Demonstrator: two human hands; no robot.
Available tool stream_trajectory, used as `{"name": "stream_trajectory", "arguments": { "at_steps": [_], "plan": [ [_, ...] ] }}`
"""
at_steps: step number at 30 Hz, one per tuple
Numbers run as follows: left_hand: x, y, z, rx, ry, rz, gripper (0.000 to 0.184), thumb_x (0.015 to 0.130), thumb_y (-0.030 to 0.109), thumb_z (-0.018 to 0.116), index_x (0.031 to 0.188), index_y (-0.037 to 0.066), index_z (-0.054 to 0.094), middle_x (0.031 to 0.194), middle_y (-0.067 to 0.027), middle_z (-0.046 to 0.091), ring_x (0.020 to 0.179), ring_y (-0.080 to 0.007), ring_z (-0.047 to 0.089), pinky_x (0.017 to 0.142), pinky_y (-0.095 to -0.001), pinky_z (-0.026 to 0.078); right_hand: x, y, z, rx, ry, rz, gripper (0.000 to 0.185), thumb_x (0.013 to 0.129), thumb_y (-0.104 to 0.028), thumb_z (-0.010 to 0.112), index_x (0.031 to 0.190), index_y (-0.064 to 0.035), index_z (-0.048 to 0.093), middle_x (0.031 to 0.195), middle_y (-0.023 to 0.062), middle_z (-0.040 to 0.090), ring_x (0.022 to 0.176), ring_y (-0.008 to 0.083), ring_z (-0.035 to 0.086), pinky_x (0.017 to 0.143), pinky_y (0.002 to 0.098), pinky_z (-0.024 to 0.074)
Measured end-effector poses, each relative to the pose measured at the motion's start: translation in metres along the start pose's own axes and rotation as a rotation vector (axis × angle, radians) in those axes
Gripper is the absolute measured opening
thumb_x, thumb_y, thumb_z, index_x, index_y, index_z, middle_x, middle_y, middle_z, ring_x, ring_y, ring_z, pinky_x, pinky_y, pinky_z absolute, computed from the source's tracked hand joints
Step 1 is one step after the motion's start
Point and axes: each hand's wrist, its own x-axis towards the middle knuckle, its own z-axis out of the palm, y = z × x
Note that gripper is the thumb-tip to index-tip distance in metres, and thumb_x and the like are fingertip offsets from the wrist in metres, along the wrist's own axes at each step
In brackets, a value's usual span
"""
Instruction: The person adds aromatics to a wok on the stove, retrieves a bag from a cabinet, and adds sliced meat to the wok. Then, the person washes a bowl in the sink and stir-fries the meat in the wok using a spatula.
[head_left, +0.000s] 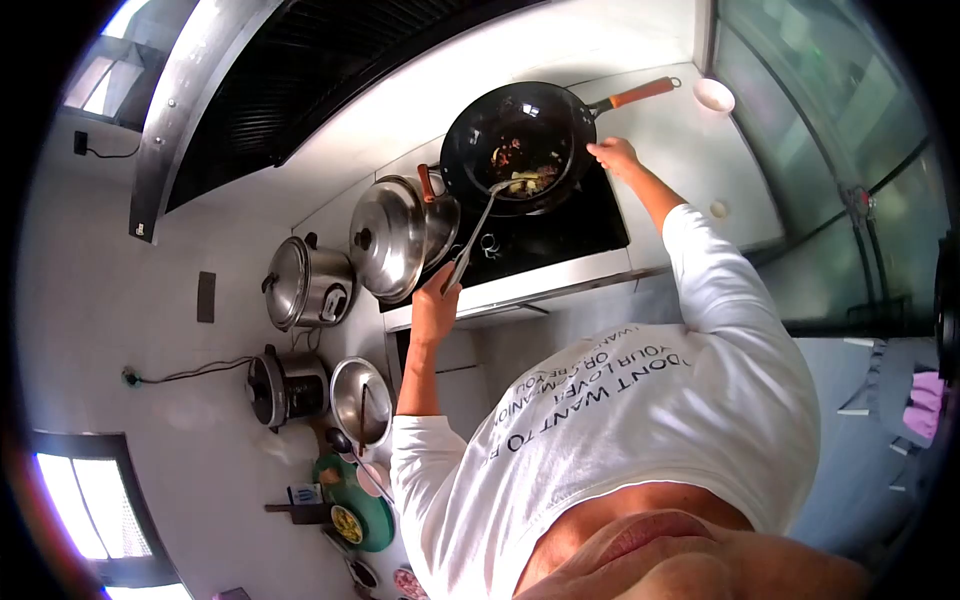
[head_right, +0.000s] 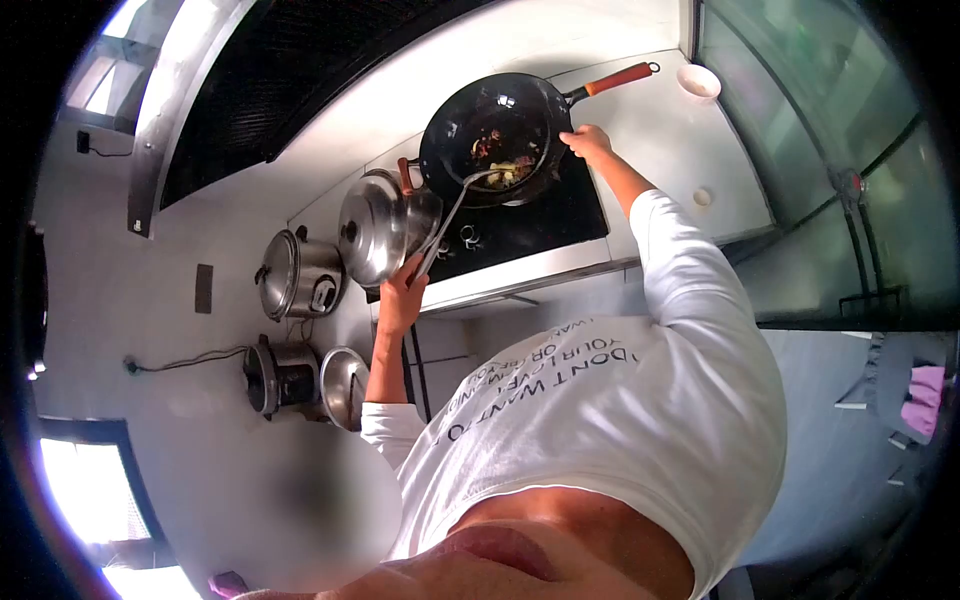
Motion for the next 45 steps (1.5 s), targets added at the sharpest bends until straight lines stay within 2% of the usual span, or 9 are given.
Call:
{"name": "stream_trajectory", "arguments": {
  "at_steps": [5,8,13,14,23,33,35,41,45],
  "plan": [
    [0.001,-0.013,-0.014,0.023,-0.004,0.039,0.035,0.077,0.009,0.059,0.111,0.000,0.055,0.098,-0.0187,0.062,0.088,-0.0279,0.060,0.078,-0.0315,0.045,0.017,0.068,-0.026,0.052,-0.035,-0.106,0.019,0.075,-0.022,0.062,0.064,-0.0071,0.056,0.054,0.0016,0.052,0.045,0.0097,0.046,0.037,0.0250,0.0314],
    [0.006,-0.027,-0.030,0.037,-0.028,0.115,0.035,0.075,0.009,0.060,0.109,0.002,0.057,0.095,-0.0192,0.062,0.086,-0.0310,0.060,0.077,-0.0341,0.046,-0.050,0.087,-0.069,-0.345,-0.104,-0.145,0.026,0.075,-0.025,0.058,0.058,-0.0078,0.051,0.047,0.0002,0.047,0.040,0.0102,0.042,0.039,0.0267,0.0325],
    [0.036,-0.019,-0.040,0.184,-0.104,0.211,0.034,0.074,0.012,0.058,0.108,0.009,0.058,0.090,-0.0216,0.060,0.085,-0.0358,0.058,0.072,-0.0396,0.046,-0.184,0.203,-0.069,-0.059,-0.138,0.034,0.010,0.075,-0.016,0.059,0.072,-0.0069,0.057,0.063,0.0015,0.055,0.054,0.0093,0.051,0.045,0.0249,0.0388],
    [0.049,-0.024,-0.034,0.227,-0.136,0.212,0.034,0.075,0.013,0.058,0.108,0.007,0.057,0.092,-0.0211,0.061,0.087,-0.0353,0.058,0.073,-0.0395,0.046,-0.220,0.191,-0.062,0.121,-0.041,0.331,0.012,0.072,-0.013,0.059,0.081,-0.0044,0.060,0.067,0.0023,0.057,0.058,0.0112,0.053,0.046,0.0246,0.0405],
    [0.179,-0.034,0.057,0.385,0.076,0.330,0.039,0.081,0.019,0.053,0.119,0.011,0.047,0.089,-0.0211,0.059,0.078,-0.0384,0.059,0.068,-0.0445,0.049,-0.352,0.288,-0.041,-0.273,0.434,0.346,0.024,0.070,-0.013,0.054,0.090,-0.0011,0.062,0.064,0.0081,0.061,0.050,0.0146,0.057,0.047,0.0287,0.0449],
    [0.103,-0.017,0.047,0.853,0.033,0.281,0.033,0.082,0.012,0.047,0.114,0.004,0.045,0.078,-0.0161,0.059,0.067,-0.0324,0.062,0.058,-0.0391,0.052,-0.338,0.343,-0.063,-0.250,0.373,0.350,0.021,0.076,-0.015,0.052,0.087,-0.0019,0.063,0.066,0.0106,0.062,0.054,0.0182,0.059,0.049,0.0303,0.0463],
    [0.078,-0.012,0.038,0.799,-0.034,0.254,0.033,0.081,0.012,0.049,0.112,0.004,0.046,0.075,-0.0167,0.059,0.067,-0.0337,0.062,0.058,-0.0401,0.052,-0.326,0.355,-0.075,-0.090,0.301,0.440,0.021,0.076,-0.014,0.052,0.088,-0.0008,0.062,0.066,0.0111,0.062,0.054,0.0188,0.059,0.048,0.0309,0.0463],
    [0.023,0.019,-0.005,0.247,-0.040,0.188,0.033,0.076,0.013,0.057,0.109,0.007,0.056,0.091,-0.0228,0.060,0.085,-0.0381,0.058,0.075,-0.0408,0.046,-0.283,0.313,-0.138,-0.348,0.151,0.081,0.021,0.077,-0.012,0.051,0.088,0.0029,0.061,0.060,0.0104,0.059,0.049,0.0173,0.055,0.046,0.0306,0.0443],
    [0.001,0.060,-0.016,0.312,-0.068,0.148,0.035,0.076,0.014,0.057,0.110,0.006,0.057,0.094,-0.0215,0.061,0.089,-0.0366,0.058,0.077,-0.0386,0.046,-0.249,0.324,-0.161,-0.167,0.214,0.257,0.020,0.078,-0.011,0.049,0.085,0.0042,0.060,0.059,0.0107,0.057,0.048,0.0159,0.054,0.046,0.0303,0.0430]
  ]
}}
